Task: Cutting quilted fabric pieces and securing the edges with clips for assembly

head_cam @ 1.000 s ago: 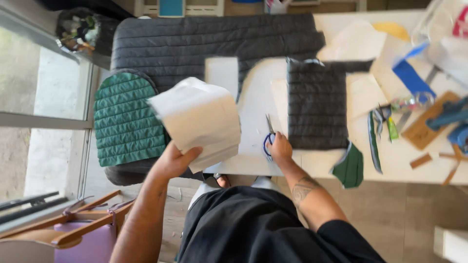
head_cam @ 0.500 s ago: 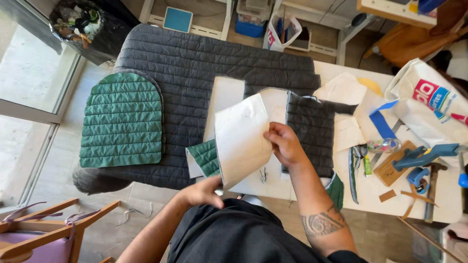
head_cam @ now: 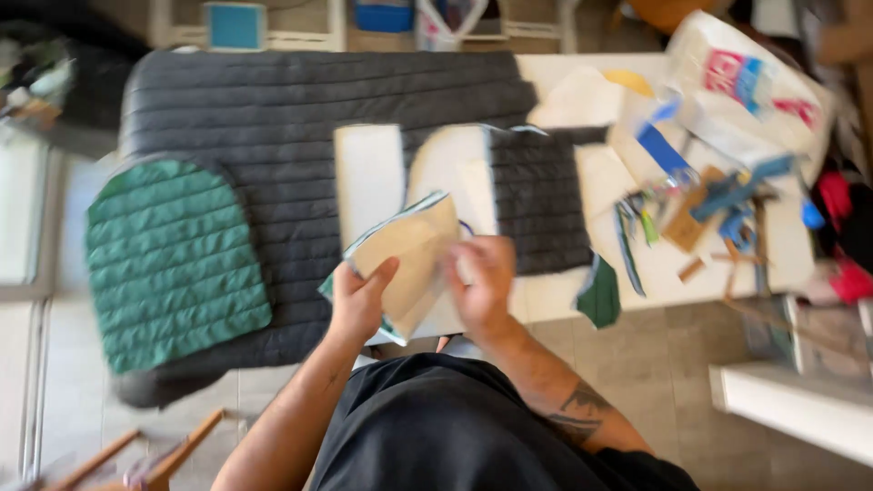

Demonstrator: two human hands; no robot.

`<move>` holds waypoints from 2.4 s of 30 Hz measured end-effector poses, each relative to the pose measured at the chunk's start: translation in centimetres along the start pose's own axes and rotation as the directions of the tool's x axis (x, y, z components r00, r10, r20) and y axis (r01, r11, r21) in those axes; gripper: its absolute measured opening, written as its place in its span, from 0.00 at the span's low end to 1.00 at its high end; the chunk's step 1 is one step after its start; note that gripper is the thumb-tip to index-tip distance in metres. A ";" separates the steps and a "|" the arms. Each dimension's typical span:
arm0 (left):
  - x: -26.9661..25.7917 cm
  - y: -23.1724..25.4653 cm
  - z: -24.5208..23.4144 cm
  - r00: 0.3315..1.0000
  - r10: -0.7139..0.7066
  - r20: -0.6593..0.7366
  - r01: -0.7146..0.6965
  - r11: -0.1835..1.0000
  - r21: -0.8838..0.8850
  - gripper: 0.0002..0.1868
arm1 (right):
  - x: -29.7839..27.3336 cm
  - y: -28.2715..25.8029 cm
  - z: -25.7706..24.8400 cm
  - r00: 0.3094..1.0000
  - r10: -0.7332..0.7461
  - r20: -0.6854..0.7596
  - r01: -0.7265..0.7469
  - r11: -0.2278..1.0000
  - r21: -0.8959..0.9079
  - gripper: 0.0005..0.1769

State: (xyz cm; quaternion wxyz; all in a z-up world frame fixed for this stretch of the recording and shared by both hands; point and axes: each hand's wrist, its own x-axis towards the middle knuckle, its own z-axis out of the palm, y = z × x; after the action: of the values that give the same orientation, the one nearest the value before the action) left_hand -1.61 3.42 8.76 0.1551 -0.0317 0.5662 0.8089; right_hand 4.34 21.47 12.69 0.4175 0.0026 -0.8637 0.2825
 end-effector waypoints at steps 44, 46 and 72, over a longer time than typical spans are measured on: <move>6.9 18.3 4.6 0.926 0.134 -0.352 -0.139 0.990 0.011 0.24 | 7.1 14.0 2.9 0.216 -0.317 0.923 -0.907 0.286 0.310 0.16; 8.7 18.1 1.1 0.962 0.073 -0.263 -0.105 0.988 -0.111 0.27 | 8.7 10.5 3.0 0.167 -0.152 0.974 -0.917 0.339 0.210 0.07; -8.1 -32.5 -13.3 0.675 -0.635 -0.376 0.650 0.271 0.710 0.24 | -17.5 14.6 5.2 0.331 0.436 0.837 -0.488 0.838 -0.244 0.08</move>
State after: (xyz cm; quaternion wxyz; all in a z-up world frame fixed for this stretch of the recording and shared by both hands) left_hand 13.81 -0.58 -23.63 0.4593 -0.1907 0.8033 0.3276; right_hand 8.52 27.14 -9.58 -0.1750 -0.0896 -0.9081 0.3698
